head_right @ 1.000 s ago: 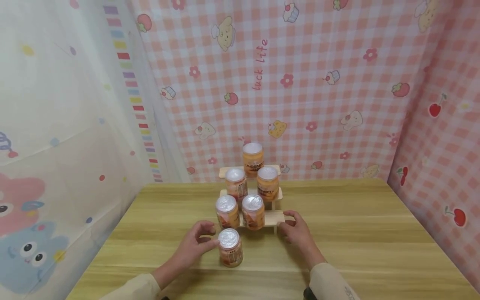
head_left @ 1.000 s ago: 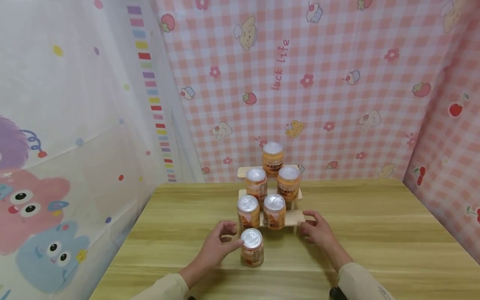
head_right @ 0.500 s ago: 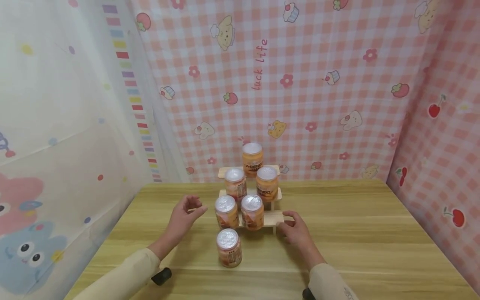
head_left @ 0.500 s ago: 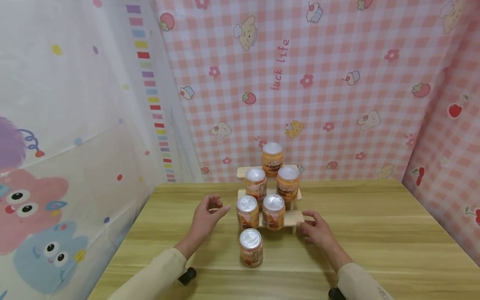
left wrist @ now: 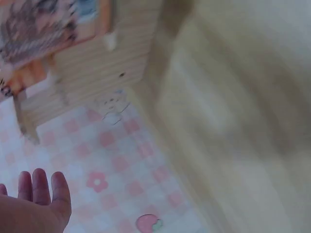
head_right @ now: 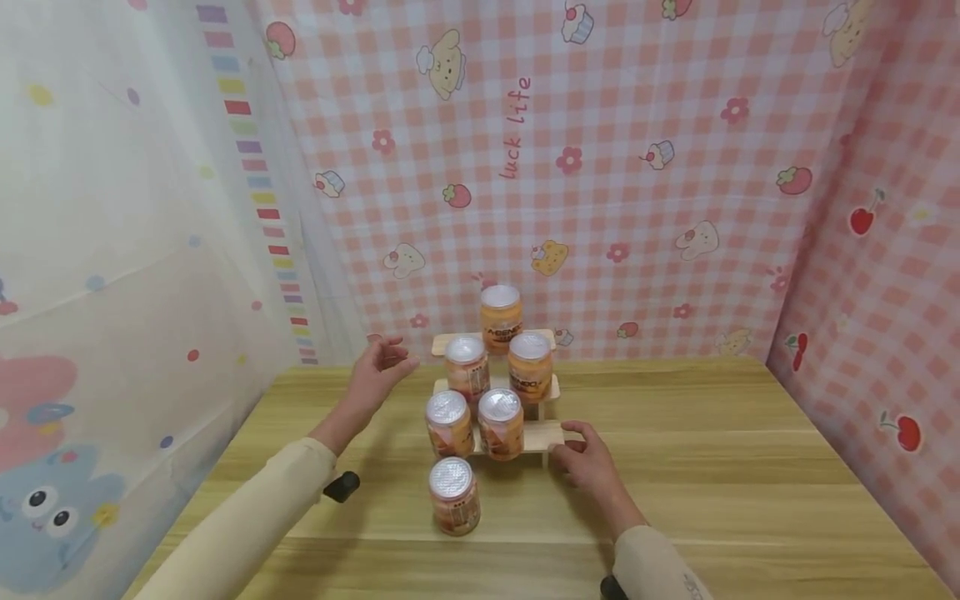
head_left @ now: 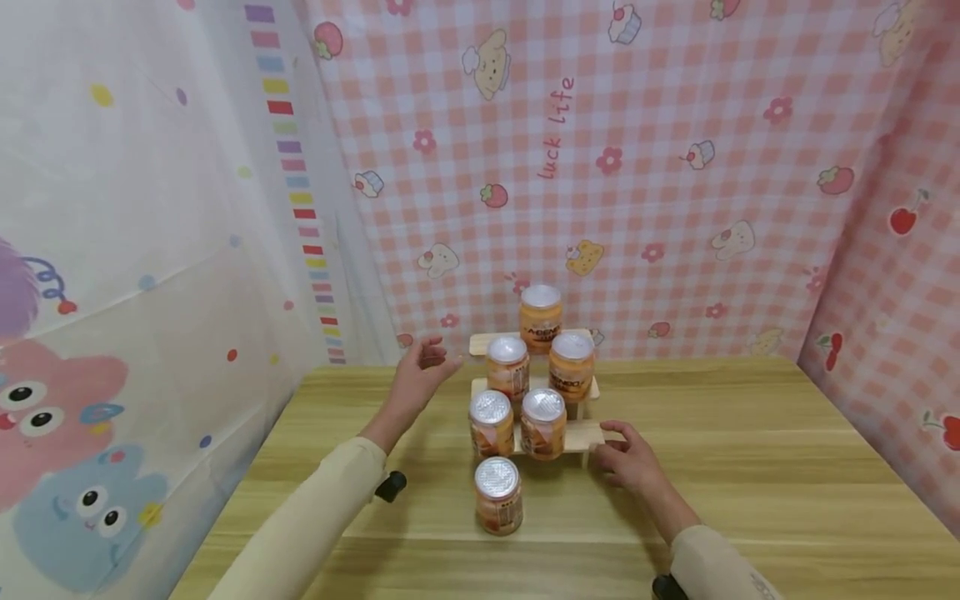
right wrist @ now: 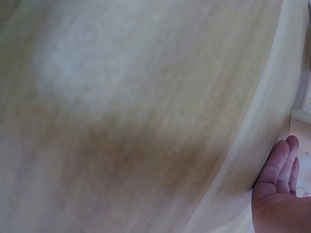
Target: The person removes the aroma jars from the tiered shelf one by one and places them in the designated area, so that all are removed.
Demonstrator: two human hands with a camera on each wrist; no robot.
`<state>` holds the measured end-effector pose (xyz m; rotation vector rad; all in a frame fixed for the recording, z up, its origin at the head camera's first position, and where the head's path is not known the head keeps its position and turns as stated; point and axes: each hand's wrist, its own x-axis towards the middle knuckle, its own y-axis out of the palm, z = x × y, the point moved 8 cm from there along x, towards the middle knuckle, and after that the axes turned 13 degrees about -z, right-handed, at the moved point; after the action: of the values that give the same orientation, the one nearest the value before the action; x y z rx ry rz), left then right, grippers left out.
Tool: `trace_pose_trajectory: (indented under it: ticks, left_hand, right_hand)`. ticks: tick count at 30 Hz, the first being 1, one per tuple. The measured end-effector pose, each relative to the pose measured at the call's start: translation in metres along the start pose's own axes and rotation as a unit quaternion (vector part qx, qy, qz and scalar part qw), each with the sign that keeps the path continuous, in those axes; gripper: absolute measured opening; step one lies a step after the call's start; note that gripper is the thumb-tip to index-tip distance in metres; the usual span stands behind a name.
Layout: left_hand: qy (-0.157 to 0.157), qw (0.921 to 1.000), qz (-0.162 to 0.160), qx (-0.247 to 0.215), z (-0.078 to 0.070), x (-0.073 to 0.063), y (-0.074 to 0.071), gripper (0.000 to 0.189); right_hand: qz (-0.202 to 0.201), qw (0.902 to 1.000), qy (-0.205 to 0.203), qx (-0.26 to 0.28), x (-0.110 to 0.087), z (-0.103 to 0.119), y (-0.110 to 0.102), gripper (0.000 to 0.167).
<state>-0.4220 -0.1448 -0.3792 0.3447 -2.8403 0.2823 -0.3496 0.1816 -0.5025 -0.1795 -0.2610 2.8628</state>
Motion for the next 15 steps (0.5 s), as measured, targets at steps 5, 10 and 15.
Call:
trace_pose_trajectory:
  ticks: [5,10,15]
  left_hand:
    - [-0.002,0.9996,0.026,0.006,-0.017,0.018,0.016,0.061]
    - [0.005,0.9985,0.045,0.031,-0.032,0.030,0.030,0.073]
    - [0.007,0.9975,0.058,0.039,-0.044,0.039,0.042,0.080]
  right_hand:
    - [-0.001,1.0000,0.001,0.004,0.000,-0.001,-0.001,0.047]
    - [-0.004,1.0000,0.000,0.007,0.001,-0.002,-0.001,0.047]
    - [-0.005,0.9999,-0.004,0.009,0.003,-0.002,0.000,0.046]
